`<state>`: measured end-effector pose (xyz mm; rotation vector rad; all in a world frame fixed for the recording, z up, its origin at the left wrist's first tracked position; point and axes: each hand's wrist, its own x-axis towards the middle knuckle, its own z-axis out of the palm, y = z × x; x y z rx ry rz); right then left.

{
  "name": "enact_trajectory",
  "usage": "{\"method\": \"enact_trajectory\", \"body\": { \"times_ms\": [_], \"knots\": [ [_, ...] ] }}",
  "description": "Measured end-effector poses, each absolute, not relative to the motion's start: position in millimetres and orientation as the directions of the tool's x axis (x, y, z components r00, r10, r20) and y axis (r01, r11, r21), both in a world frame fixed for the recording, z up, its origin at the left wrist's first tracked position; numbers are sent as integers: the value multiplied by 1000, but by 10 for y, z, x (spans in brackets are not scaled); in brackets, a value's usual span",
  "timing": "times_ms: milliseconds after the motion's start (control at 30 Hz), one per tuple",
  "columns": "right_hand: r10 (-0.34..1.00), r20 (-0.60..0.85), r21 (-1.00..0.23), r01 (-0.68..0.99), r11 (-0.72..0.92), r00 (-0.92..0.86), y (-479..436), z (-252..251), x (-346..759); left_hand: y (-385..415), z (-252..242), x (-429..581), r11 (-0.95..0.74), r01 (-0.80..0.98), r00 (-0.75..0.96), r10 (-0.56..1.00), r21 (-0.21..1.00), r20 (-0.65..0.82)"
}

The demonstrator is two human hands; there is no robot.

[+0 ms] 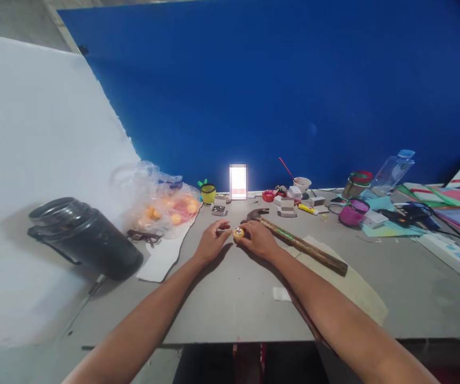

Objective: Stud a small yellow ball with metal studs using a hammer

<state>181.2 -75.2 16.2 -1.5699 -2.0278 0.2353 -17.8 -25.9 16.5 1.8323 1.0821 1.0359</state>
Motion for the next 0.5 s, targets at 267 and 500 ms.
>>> {"method": "enact_trajectory", "body": {
  "times_ms": [267, 500],
  "knots": [
    [958, 245, -469, 846, 252, -150, -694, 139, 1860, 690, 489, -264, -484, 693, 325, 871, 534, 368],
    [960, 230, -514, 817, 261, -161, -699, 165, 1869, 1015, 504, -16, -545, 697, 487, 837, 467, 250]
  ]
}}
